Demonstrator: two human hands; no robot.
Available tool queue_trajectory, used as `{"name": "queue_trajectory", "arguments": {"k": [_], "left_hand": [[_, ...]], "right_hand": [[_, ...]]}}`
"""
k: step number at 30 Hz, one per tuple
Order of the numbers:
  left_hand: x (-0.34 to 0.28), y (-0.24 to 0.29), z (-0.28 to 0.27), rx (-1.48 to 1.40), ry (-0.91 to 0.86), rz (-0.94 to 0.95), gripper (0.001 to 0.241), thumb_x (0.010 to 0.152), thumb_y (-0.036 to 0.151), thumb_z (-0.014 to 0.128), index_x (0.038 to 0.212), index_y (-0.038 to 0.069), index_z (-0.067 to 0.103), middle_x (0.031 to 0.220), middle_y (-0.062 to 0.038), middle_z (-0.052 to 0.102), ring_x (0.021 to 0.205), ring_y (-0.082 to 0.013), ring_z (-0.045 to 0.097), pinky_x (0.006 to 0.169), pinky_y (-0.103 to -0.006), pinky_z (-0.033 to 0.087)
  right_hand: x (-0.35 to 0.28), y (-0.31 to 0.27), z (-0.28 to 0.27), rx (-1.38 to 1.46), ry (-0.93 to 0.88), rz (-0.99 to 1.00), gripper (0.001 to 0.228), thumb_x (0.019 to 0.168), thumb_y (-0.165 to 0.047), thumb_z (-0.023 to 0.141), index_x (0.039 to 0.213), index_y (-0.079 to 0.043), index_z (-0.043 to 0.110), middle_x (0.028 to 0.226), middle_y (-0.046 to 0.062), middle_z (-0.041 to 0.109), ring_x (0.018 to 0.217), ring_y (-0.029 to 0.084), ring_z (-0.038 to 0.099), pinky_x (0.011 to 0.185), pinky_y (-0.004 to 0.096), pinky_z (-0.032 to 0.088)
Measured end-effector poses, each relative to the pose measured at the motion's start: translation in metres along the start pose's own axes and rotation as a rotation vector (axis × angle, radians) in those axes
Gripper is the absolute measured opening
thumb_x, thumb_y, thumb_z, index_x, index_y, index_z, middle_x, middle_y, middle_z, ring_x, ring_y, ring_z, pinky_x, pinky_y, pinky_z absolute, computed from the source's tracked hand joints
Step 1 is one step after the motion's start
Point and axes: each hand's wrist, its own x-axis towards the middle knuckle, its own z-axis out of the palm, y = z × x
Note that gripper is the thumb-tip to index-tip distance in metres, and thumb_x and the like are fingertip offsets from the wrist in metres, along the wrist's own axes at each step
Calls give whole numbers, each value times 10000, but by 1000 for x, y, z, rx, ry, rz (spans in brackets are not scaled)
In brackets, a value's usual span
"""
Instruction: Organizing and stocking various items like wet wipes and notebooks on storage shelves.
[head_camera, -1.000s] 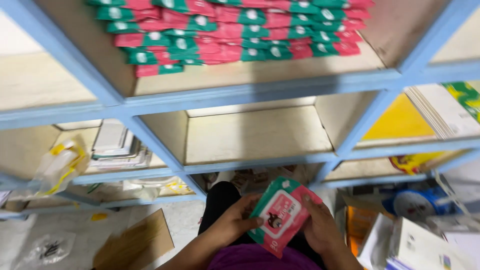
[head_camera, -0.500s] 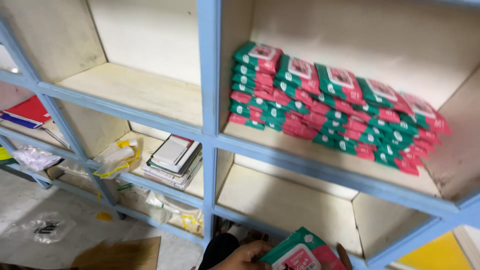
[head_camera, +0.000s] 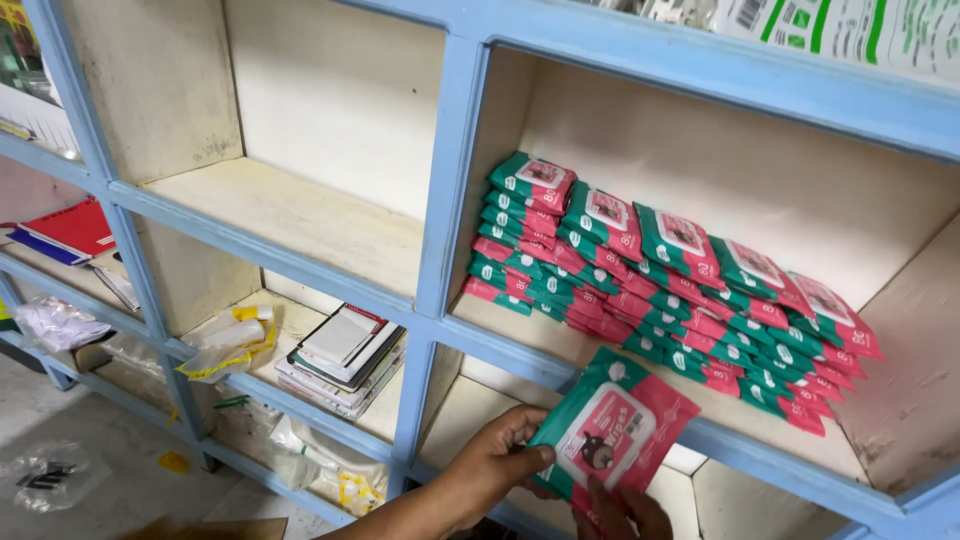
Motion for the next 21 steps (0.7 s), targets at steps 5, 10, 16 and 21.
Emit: {"name": "queue_trajectory", "arguments": {"k": [5,10,16,21], "left_hand": [[20,3,-2,33,40,45,549,994,79,594,1508,131,412,1087,-74,656,876,-174,718,722,-331,608],[20,-1,-9,324,-35,105,517,1037,92,624,1537,92,491,1198,-134,650,877,-155,692,765,-303,571],[37,52,-3,789,-66,392,559,960,121,676,1500,85,535,1297,-183,663,1060,-300,678,912,-392,550],[68,112,11,951,10,619,555,973,170,685,1502,104,532,1332,-197,648,1210,-361,634,1005,-437,524]], "right_hand": [[112,-57,-32,63,-25,-67,477,624,-80,875,1084,-146,767,1034,189,617,923,266,695,773,336,605],[115,-21,-14,259,-83,99,461,695,-36,858,1136,-131,762,1009,108,659,893,209,737,791,305,632],[149,5,-20,147,-29,-170,539,585,-55,880,1098,-185,775,1034,103,634,911,225,675,817,348,574],[260,-66,-71,-8,-60,-101,547,609,-59,884,1122,-214,776,1099,138,580,928,263,638,792,357,560]]}}
